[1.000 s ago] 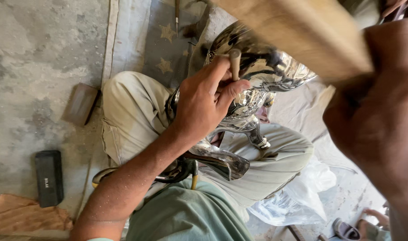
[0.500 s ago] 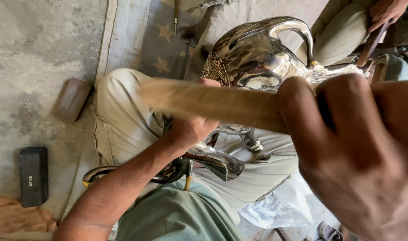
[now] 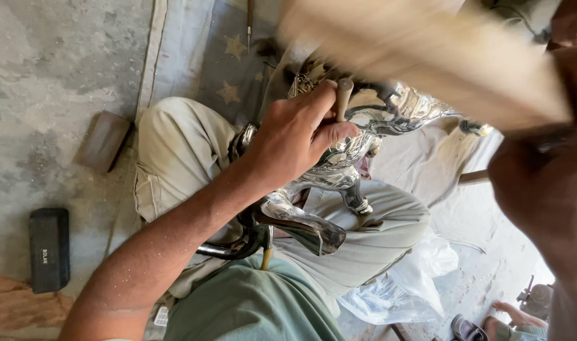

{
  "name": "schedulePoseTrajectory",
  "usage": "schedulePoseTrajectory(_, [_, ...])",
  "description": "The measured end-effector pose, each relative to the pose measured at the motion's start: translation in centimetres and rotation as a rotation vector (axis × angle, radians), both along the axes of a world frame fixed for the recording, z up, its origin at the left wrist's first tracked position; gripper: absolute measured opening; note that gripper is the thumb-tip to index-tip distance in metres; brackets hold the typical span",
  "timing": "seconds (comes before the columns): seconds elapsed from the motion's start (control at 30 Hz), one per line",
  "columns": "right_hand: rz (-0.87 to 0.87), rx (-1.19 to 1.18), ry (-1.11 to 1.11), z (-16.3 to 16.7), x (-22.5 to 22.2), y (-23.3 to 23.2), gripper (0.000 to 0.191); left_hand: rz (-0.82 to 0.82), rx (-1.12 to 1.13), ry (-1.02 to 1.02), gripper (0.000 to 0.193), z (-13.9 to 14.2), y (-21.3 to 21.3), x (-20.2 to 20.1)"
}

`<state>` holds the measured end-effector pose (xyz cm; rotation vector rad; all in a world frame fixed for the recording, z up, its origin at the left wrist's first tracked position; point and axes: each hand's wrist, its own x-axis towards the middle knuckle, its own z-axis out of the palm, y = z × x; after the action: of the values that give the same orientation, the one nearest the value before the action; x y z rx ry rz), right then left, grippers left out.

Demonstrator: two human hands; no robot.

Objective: The person sits on the floor and uses a small metal tool to rub and polish the surface of a silver-colored metal elephant figurine. They then use a wooden mallet to tap the tool against the figurine's surface, focusing on the decorative patterns.

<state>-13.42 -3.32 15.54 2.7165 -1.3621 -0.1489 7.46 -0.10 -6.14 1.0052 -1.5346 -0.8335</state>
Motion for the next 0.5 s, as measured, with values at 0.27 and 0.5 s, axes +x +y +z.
schedulePoseTrajectory(0.27, [0.041, -0.025, 0.038, -1.8, -2.1, -1.4, 0.021, -0.037, 0.042, -0.045, 0.030, 1.8, -0.2, 0.3])
schedulePoseTrajectory(0.5, [-0.132, 0.079, -0.066, -1.8, -2.8, 0.3, 0.040, -0.026, -0.044, -0.195, 0.032, 1.6, 0.1, 0.5])
